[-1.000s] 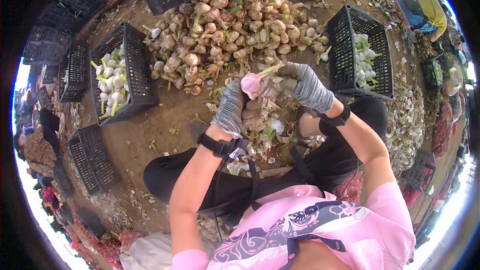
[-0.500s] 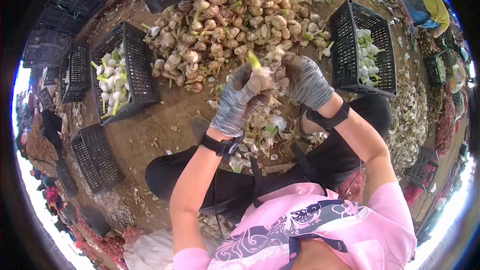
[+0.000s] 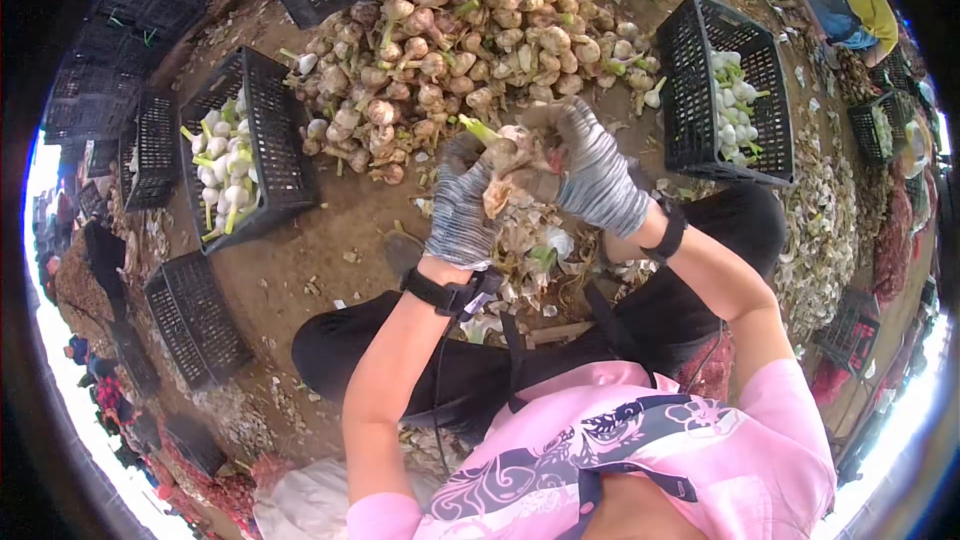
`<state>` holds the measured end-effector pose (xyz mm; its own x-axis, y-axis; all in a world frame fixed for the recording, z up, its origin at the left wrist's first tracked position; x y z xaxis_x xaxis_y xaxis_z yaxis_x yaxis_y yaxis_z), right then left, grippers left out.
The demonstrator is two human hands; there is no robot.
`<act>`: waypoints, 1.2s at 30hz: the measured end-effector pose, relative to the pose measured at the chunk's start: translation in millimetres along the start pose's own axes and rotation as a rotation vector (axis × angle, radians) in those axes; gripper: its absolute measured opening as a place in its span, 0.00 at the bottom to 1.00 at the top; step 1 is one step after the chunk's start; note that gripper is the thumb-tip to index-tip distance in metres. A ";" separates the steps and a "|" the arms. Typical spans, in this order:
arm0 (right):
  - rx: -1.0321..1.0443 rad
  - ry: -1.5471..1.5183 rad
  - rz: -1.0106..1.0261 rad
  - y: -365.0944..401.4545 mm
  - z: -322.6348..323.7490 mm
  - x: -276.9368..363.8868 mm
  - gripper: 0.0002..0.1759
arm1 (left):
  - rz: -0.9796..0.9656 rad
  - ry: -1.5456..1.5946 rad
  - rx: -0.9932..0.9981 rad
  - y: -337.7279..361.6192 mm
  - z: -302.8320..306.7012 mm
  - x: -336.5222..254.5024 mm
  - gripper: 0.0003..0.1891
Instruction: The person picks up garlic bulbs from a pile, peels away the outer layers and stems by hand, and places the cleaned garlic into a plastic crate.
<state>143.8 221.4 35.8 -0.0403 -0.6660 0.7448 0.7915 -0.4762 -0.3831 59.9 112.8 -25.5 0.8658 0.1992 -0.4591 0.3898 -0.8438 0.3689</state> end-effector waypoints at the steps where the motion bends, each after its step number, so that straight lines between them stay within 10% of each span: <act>1: 0.072 -0.041 -0.010 2.2 -5.0 -0.3 0.20 | -0.075 -0.075 -0.010 -0.7 -2.8 -0.6 0.12; 8: 0.081 0.226 -0.288 -6.5 13.8 -60.1 0.13 | -0.118 -0.049 -0.007 3.4 -3.0 -2.6 0.08; 14: 0.030 0.201 0.039 0.6 6.8 -11.9 0.14 | -0.119 0.013 0.071 3.0 -16.2 -5.9 0.06; 16: 0.111 -0.460 -0.617 10.7 -5.3 -36.4 0.16 | -0.125 -0.038 -0.011 4.9 -16.9 -4.1 0.07; 25: 0.360 -0.953 -0.809 9.9 3.1 -42.3 0.18 | -0.056 -0.051 -0.011 8.6 -9.5 -1.0 0.08; 32: 0.224 -0.780 -0.655 12.6 -1.5 -28.9 0.23 | -0.219 -0.368 -0.105 6.7 -3.0 -4.0 0.10; 34: 0.149 -0.401 -0.321 8.2 -14.8 -37.4 0.23 | -0.238 -0.451 -0.089 10.9 -9.6 -3.6 0.10; 36: 0.317 -0.536 -0.515 16.4 -12.5 -47.9 0.22 | -0.253 -0.536 -0.071 11.9 -10.7 -3.0 0.10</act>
Point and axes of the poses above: each hand's wrist, its own y-axis away from the middle knuckle, its own z-axis out of the back of the hand, x = y × z, the point moved 5 cm from there along -y, towards the middle knuckle
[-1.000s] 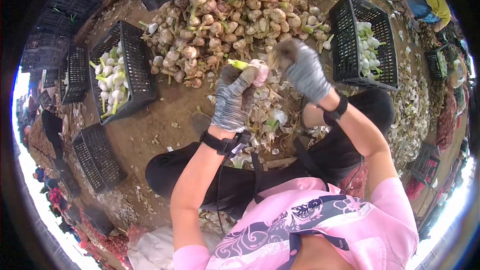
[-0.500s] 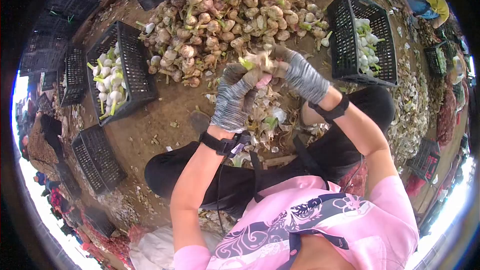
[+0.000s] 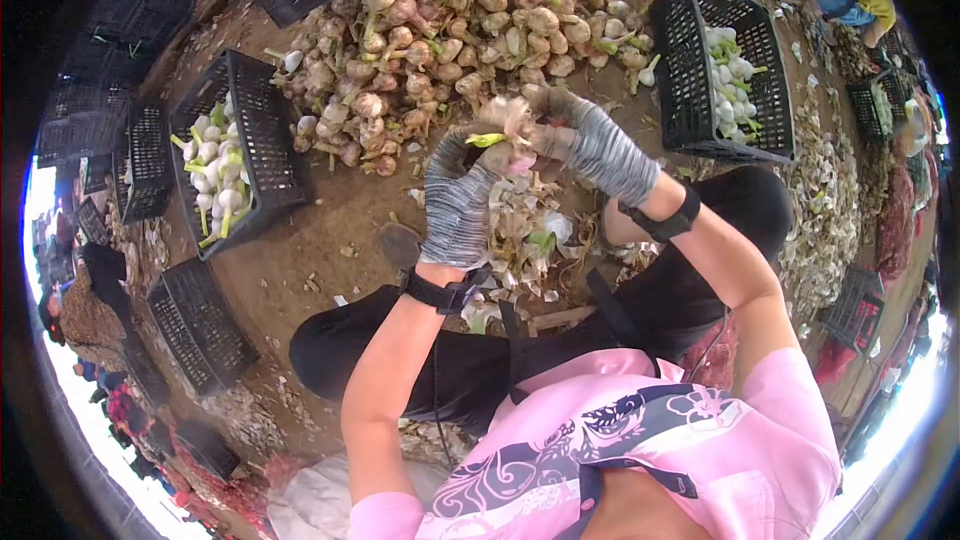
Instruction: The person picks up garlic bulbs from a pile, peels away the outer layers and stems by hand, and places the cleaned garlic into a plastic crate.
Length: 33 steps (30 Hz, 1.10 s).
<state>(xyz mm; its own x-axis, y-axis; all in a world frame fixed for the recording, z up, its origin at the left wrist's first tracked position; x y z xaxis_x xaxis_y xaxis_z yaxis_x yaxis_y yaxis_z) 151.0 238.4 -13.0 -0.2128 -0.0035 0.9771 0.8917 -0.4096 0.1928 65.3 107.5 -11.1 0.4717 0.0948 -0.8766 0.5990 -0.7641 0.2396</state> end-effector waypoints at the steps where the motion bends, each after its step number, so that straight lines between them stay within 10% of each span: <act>1: -0.003 -0.002 0.000 1.5 3.7 4.5 0.22 | 0.020 0.064 -0.024 -1.9 4.1 2.5 0.10; 6: -0.009 -0.303 -0.164 6.6 3.6 11.8 0.21 | -0.007 0.012 -0.051 -3.6 4.9 -1.1 0.10; 7: -0.061 0.311 0.276 2.8 3.6 26.7 0.21 | -0.075 -0.072 -0.026 -3.5 2.2 -5.1 0.10; 8: -0.061 0.311 0.275 3.2 4.6 22.8 0.21 | -0.144 -0.158 -0.001 -2.8 -0.7 -8.5 0.11; 14: 0.155 -0.358 -0.202 10.3 4.5 15.6 0.18 | -0.145 -0.048 0.034 -1.4 -0.4 -9.5 0.11; 28: -0.372 0.018 0.114 -1.6 44.7 -9.2 0.17 | -0.394 -0.324 0.107 0.2 -4.8 -18.0 0.09; 30: -0.354 -0.049 0.183 4.2 40.5 1.4 0.19 | -0.402 -0.393 0.100 0.8 -4.8 -18.3 0.11; 32: -0.107 -0.374 -0.167 11.2 19.7 17.4 0.22 | -0.403 -0.390 0.087 0.9 -5.6 -17.7 0.12; 33: -0.078 -0.281 0.024 9.6 19.1 7.3 0.19 | -0.400 -0.387 0.079 0.7 -6.4 -17.2 0.12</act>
Point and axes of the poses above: each hand's wrist, its own y-axis away from the middle knuckle, its own z-axis out of the back of the hand, x = y × z, the point moved 5 cm from there along -y, towards the middle knuckle
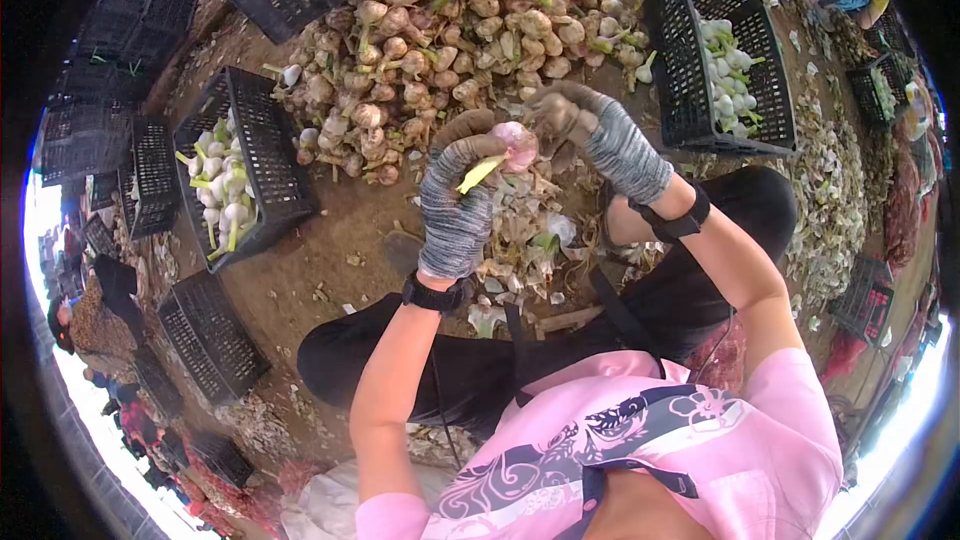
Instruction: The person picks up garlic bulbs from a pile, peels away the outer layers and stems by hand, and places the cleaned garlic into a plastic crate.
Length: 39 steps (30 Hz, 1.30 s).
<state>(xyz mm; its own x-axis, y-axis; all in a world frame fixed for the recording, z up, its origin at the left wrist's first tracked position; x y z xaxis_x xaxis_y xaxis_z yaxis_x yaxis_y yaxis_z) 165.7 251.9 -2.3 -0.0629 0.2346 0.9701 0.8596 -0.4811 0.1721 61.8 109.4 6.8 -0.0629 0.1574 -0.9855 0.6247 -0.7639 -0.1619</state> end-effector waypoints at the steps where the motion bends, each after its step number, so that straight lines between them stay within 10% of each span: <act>1: -0.006 -0.002 -0.001 0.0 -1.9 0.7 0.19 | 0.003 0.001 0.006 -1.1 -0.6 0.2 0.12; 19: 0.100 -0.010 -0.140 7.3 -12.1 -7.8 0.13 | 0.067 0.182 0.038 -2.5 -4.8 10.1 0.07; 23: 0.334 0.442 -0.263 18.2 -18.6 -29.6 0.14 | 0.440 0.665 -0.142 5.1 3.1 37.8 0.10; 25: 0.434 0.986 0.038 16.1 -21.3 -29.5 0.13 | 0.529 0.746 -0.218 6.0 6.1 46.4 0.10; 30: -0.060 0.260 -0.172 2.9 -13.6 -5.1 0.19 | 0.467 0.656 -0.158 6.5 0.7 44.5 0.10; 39: 0.133 -0.207 -0.218 7.8 -16.0 -27.1 0.18 | 0.439 0.478 -0.120 9.3 -1.2 38.0 0.11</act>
Point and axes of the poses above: each hand's wrist, its own y-axis away from the middle knuckle, its own z-axis out of the back of the hand, x = y × z, the point moved 5 cm from there along -y, towards the middle knuckle
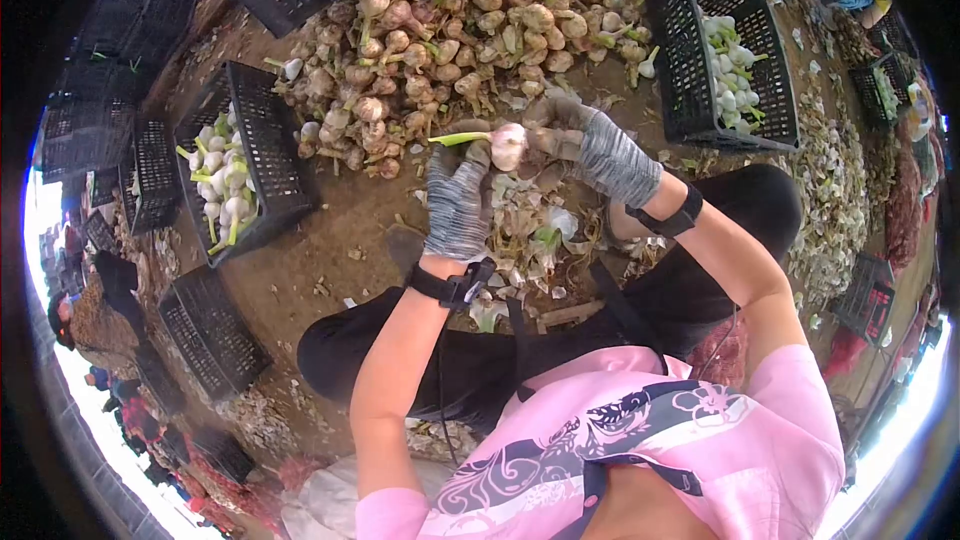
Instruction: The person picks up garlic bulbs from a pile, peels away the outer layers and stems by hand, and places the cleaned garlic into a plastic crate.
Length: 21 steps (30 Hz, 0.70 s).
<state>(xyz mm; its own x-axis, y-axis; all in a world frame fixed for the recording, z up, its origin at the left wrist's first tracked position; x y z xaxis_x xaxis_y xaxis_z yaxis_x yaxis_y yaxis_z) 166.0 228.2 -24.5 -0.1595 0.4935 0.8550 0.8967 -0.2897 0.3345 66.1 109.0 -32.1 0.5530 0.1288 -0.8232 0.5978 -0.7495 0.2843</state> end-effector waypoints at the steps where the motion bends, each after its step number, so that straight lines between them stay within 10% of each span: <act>1: 0.013 -0.006 0.008 0.6 0.8 -1.3 0.17 | 0.017 0.089 0.012 -0.7 0.0 1.3 0.10; 10: -0.109 0.386 0.161 -3.4 4.2 12.5 0.14 | -0.304 -0.422 -0.020 0.6 -6.7 -14.0 0.08; 14: -0.057 0.325 0.070 -11.0 25.3 -16.8 0.12 | -0.030 0.185 -0.025 -3.7 -2.9 -0.5 0.08; 16: -0.228 0.639 0.126 -19.2 40.6 -32.3 0.16 | 0.115 0.194 -0.096 -6.2 3.3 5.2 0.08; 21: -0.048 0.121 0.156 -12.2 26.0 -30.3 0.18 | 0.102 -0.220 0.021 -10.3 -3.0 26.2 0.13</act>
<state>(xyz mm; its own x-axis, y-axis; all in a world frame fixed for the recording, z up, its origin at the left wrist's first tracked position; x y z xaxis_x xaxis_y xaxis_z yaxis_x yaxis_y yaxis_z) 170.6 238.2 -64.7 -0.0710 0.3380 0.9385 0.8942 -0.3953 0.2100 76.1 122.0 -55.1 0.4684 -0.0908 -0.8788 0.5318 -0.7653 0.3625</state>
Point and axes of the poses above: each hand's wrist, its own y-axis away from the middle knuckle, its own z-axis out of the back of the hand, x = y × z, the point moved 5 cm from there along -y, towards the middle knuckle
